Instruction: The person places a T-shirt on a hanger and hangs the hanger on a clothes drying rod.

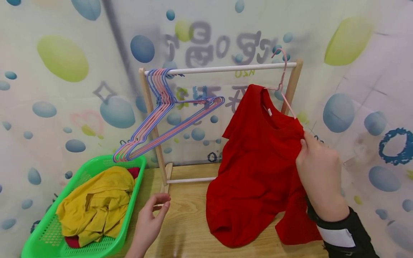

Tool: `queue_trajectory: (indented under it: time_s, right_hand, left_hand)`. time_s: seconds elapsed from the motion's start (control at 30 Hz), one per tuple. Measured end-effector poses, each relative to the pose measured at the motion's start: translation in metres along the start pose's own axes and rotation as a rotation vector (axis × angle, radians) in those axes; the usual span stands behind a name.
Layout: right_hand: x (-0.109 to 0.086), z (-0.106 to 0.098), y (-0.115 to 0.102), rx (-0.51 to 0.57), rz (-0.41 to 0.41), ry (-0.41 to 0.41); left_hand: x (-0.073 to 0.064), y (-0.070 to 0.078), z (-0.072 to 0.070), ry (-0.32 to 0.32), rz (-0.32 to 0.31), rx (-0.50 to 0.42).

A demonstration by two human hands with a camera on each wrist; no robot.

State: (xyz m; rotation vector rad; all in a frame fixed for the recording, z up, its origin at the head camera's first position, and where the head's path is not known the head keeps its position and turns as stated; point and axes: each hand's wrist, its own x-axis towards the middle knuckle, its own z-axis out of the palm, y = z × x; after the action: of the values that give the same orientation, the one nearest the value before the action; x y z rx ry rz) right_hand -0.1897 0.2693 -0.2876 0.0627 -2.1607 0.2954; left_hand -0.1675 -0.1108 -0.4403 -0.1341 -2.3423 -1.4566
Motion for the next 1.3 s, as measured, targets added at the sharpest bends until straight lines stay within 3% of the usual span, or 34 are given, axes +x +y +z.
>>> queue_trajectory:
  time_s: [0.33, 0.6, 0.8, 1.03, 1.3]
  right_hand:
    - [0.015, -0.011, -0.001, -0.013, -0.022, -0.131]
    - [0.019, -0.010, 0.001, -0.045, 0.008, -0.247]
    - [0.016, -0.011, 0.003, -0.082, 0.056, -0.268]
    - [0.011, -0.008, 0.003, -0.117, 0.119, -0.221]
    - [0.006, -0.007, 0.000, -0.101, 0.152, -0.171]
  left_hand:
    - [0.000, 0.001, -0.002, -0.004, -0.030, 0.005]
    - [0.000, -0.002, -0.002, 0.004, -0.042, 0.009]
    - [-0.002, -0.004, -0.003, 0.005, -0.031, 0.004]
    - [-0.001, -0.006, -0.006, 0.013, -0.092, 0.017]
    - [-0.005, -0.009, -0.009, 0.049, -0.026, 0.011]
